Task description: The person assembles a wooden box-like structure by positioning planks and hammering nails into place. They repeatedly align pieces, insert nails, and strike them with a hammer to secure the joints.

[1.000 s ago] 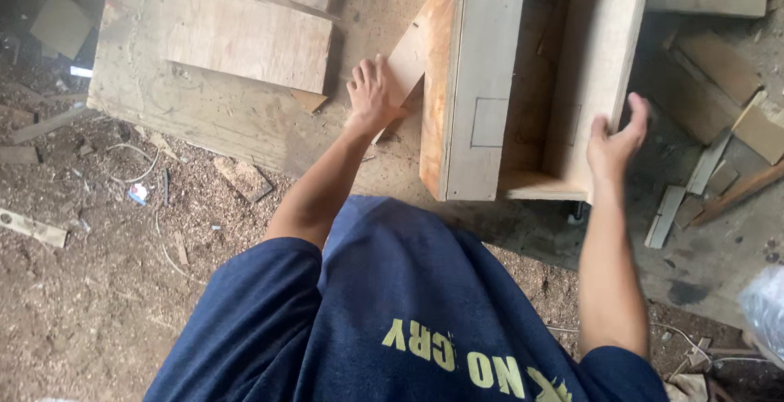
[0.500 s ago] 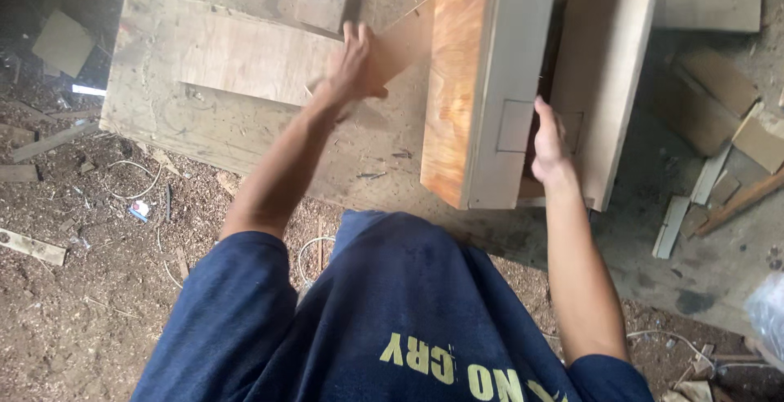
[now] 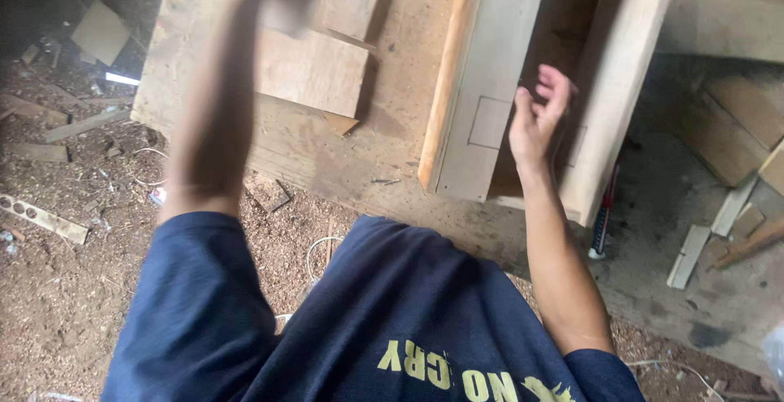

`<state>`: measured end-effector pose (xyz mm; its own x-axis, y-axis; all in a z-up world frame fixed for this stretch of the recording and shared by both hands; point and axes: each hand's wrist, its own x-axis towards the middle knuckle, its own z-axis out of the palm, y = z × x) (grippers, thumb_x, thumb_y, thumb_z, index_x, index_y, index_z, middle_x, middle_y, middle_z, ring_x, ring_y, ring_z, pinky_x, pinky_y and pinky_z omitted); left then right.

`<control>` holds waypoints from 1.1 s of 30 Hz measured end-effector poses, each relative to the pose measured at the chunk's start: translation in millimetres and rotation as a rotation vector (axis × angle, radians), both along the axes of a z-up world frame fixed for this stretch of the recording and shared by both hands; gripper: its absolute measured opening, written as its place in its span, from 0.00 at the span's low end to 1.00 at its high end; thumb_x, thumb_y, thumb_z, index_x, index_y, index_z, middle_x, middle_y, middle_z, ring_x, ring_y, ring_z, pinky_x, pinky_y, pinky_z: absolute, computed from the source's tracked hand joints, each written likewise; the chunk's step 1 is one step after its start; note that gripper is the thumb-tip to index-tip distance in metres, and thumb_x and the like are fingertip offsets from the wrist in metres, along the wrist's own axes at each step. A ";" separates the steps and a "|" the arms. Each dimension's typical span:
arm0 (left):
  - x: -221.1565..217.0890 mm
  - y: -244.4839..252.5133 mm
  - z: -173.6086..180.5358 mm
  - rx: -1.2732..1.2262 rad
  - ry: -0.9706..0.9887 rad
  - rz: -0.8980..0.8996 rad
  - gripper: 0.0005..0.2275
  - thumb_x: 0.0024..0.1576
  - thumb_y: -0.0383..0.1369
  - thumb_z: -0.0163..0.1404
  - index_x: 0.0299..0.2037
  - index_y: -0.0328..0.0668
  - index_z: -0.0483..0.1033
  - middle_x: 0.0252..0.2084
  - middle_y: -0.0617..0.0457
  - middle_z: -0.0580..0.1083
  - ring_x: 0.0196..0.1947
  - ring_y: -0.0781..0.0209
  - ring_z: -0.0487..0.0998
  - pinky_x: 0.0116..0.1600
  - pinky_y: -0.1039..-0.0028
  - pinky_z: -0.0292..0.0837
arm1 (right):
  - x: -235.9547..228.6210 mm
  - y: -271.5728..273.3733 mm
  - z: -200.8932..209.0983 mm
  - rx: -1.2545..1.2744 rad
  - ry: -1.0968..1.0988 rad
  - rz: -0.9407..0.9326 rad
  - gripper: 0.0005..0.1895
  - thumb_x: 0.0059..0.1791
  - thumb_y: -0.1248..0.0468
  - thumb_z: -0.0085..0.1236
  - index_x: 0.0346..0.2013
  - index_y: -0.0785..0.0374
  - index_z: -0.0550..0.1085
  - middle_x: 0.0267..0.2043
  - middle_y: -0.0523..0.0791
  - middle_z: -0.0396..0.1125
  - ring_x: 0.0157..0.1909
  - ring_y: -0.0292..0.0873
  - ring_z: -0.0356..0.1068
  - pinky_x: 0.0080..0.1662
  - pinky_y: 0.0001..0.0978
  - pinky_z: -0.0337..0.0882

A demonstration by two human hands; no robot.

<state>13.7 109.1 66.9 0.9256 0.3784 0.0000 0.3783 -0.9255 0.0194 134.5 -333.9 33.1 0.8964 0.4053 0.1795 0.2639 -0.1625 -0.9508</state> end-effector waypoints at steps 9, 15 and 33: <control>68.6 -22.2 -73.9 -0.062 -0.592 0.166 0.36 0.49 0.60 0.61 0.53 0.30 0.75 0.47 0.34 0.77 0.48 0.31 0.76 0.51 0.43 0.71 | 9.2 12.2 34.3 -0.059 -0.140 0.088 0.20 0.56 0.60 0.60 0.61 0.59 0.69 0.61 0.48 0.60 0.64 0.46 0.64 0.60 0.45 0.71; 133.4 -103.0 -111.4 -0.951 -0.208 0.417 0.33 0.64 0.61 0.39 0.67 0.43 0.71 0.65 0.38 0.73 0.66 0.44 0.75 0.70 0.59 0.68 | 46.5 -132.4 -19.3 -0.436 0.104 -0.258 0.31 0.53 0.65 0.62 0.68 0.65 0.60 0.66 0.55 0.58 0.67 0.54 0.61 0.65 0.50 0.62; 51.6 -306.6 -109.4 -1.723 -1.016 0.413 0.37 0.66 0.56 0.28 0.78 0.38 0.34 0.82 0.45 0.35 0.81 0.53 0.34 0.80 0.64 0.28 | 158.7 -146.3 -44.4 -0.487 -0.360 0.078 0.11 0.53 0.72 0.65 0.35 0.77 0.70 0.35 0.61 0.67 0.39 0.59 0.71 0.45 0.51 0.68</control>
<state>65.3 -197.5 -42.5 0.7005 0.6957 -0.1589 -0.1919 0.3981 0.8970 293.3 -480.2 -11.3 0.7783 0.5790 0.2431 0.5834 -0.5235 -0.6210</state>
